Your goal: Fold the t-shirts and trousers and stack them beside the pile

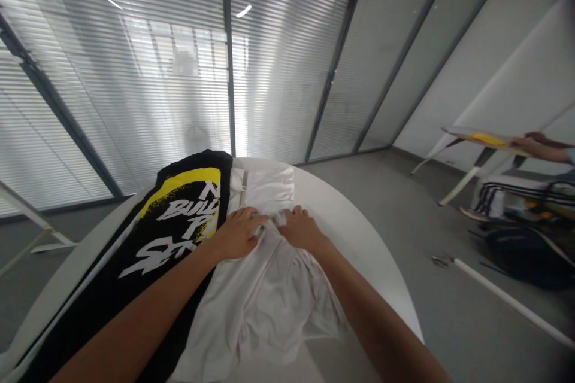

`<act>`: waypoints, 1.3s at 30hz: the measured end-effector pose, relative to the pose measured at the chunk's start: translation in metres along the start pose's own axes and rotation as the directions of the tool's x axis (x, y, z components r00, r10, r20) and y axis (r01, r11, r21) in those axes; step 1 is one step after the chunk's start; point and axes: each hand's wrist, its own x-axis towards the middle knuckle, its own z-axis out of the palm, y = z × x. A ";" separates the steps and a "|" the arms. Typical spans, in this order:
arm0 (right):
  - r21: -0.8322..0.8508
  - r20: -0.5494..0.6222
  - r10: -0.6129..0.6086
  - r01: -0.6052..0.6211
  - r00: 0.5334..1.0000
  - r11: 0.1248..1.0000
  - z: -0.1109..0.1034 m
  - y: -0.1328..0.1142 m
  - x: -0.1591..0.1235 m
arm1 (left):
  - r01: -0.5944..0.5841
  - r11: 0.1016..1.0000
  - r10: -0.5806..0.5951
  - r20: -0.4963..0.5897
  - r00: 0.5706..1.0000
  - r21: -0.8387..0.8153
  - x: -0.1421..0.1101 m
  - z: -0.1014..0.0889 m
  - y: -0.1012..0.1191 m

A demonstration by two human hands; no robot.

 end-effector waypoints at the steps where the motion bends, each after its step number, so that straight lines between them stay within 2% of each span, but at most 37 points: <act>1: 0.023 0.021 -0.041 0.040 0.999 0.999 0.002 -0.002 -0.008 | -0.008 1.000 0.008 0.026 1.000 -0.014 -0.001 0.000 -0.001; 4: 0.112 0.056 -0.120 0.113 0.991 0.987 0.004 -0.004 -0.029 | -0.016 0.998 0.020 0.081 0.996 -0.052 -0.002 0.002 -0.008; 8: 0.151 0.052 -0.208 0.198 0.977 0.968 0.001 -0.001 -0.046 | 0.018 0.997 -0.011 0.095 0.995 -0.073 -0.005 0.002 -0.014; 13: 0.142 0.018 -0.222 0.218 0.975 0.966 0.010 -0.002 -0.059 | 0.067 0.998 -0.068 0.059 0.996 0.016 -0.024 -0.007 0.003; 16: 0.091 -0.037 -0.227 0.230 0.973 0.969 0.013 -0.002 -0.065 | 0.046 0.999 -0.047 0.048 0.998 0.006 -0.041 -0.008 0.018; 19: 0.031 -0.092 -0.197 0.200 0.976 0.979 0.008 -0.001 -0.069 | 0.023 0.999 -0.022 0.074 0.997 -0.025 -0.051 -0.006 0.024; 22: 0.010 -0.076 -0.150 0.151 0.986 0.988 0.005 -0.001 -0.070 | 0.036 0.999 -0.034 0.075 0.997 -0.027 -0.053 -0.002 0.022; 27: -0.017 -0.085 -0.118 0.117 0.989 0.993 0.018 -0.002 -0.064 | 0.021 1.000 -0.020 0.067 0.998 -0.004 -0.049 0.002 0.016; 33: -0.121 -0.099 -0.023 0.011 0.995 0.993 0.021 0.014 -0.043 | 0.112 0.993 -0.112 0.034 0.993 -0.020 -0.041 0.012 0.007; 35: -0.141 -0.136 0.003 -0.022 0.991 0.990 0.020 0.022 -0.037 | 0.132 0.991 -0.131 0.018 0.991 -0.039 -0.040 0.012 0.006; 39: -0.144 -0.140 0.023 -0.043 0.990 0.989 0.020 0.032 -0.036 | 0.060 0.998 -0.060 0.024 0.998 -0.006 -0.045 0.002 0.017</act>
